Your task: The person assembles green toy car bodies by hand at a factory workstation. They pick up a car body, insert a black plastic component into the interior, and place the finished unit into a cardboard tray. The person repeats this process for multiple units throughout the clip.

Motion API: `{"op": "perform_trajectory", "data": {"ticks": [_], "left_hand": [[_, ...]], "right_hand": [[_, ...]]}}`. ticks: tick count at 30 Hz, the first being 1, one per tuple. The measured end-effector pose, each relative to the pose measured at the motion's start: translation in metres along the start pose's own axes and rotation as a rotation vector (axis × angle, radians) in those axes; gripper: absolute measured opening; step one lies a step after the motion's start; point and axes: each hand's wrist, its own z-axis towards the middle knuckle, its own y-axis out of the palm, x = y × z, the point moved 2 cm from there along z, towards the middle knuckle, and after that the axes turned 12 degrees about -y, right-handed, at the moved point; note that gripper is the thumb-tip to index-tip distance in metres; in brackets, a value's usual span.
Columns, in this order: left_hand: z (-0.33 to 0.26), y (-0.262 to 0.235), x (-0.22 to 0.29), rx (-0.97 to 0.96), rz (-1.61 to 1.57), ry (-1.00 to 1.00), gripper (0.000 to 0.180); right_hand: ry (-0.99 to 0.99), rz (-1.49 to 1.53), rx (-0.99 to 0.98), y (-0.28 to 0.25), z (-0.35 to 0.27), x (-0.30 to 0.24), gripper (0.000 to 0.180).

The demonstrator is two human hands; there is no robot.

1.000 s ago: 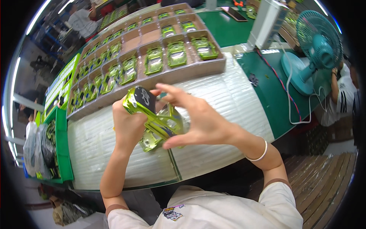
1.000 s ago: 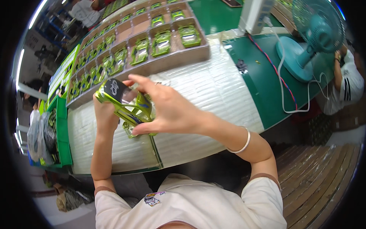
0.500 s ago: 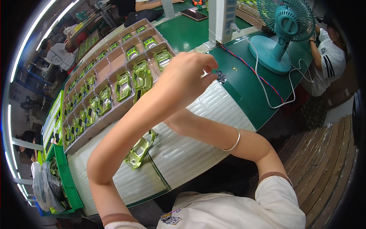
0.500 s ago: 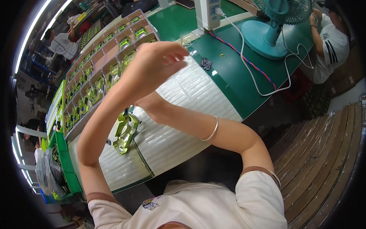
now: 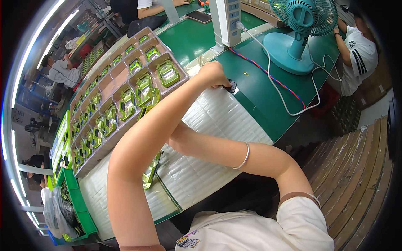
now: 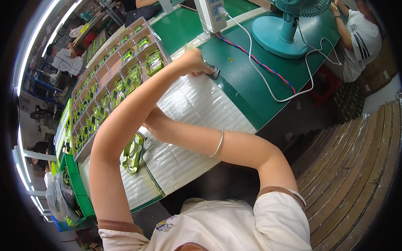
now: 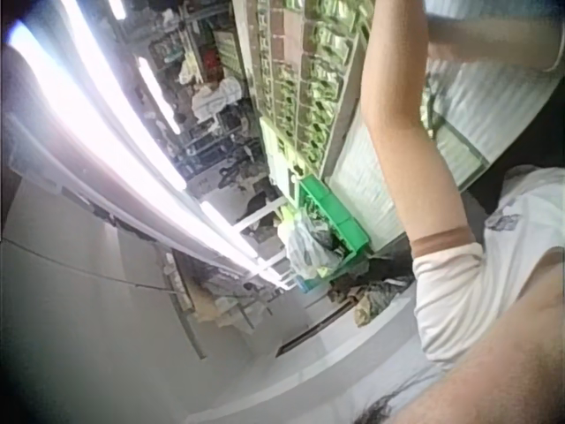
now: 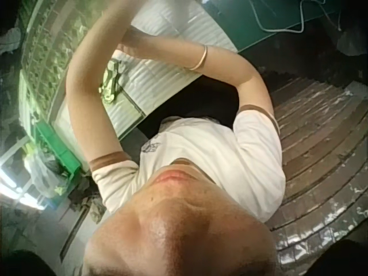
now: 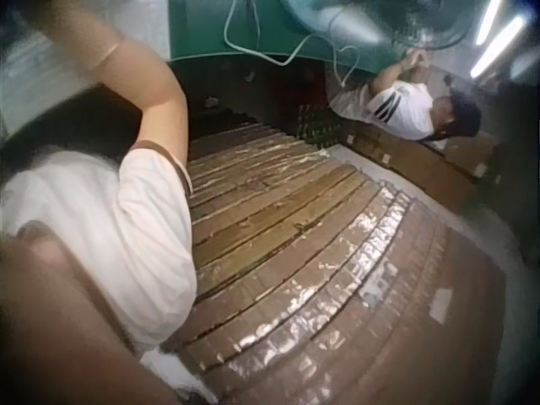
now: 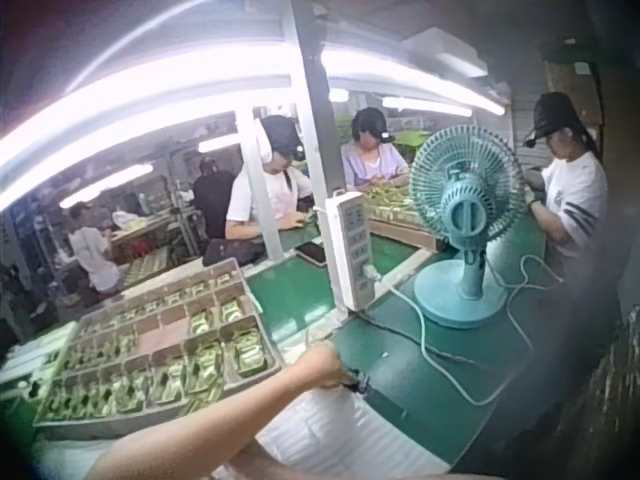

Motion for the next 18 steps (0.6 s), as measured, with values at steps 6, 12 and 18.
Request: {"op": "perform_trajectory", "data": {"ticks": [6,12,18], "left_hand": [[-0.052,-0.034,-0.020,-0.082,-0.449,0.087,0.017],[-0.210,-0.086,-0.076,0.459,-0.646,0.422,0.013],[-0.294,-0.042,-0.166,0.881,-0.712,0.264,0.010]], "right_hand": [[-0.092,0.001,-0.111,0.005,0.008,0.010,0.049],[-0.335,-0.149,-0.208,0.015,0.005,-0.009,0.051],[-0.594,-0.443,-0.452,0.029,0.003,-0.012,0.069]]}}
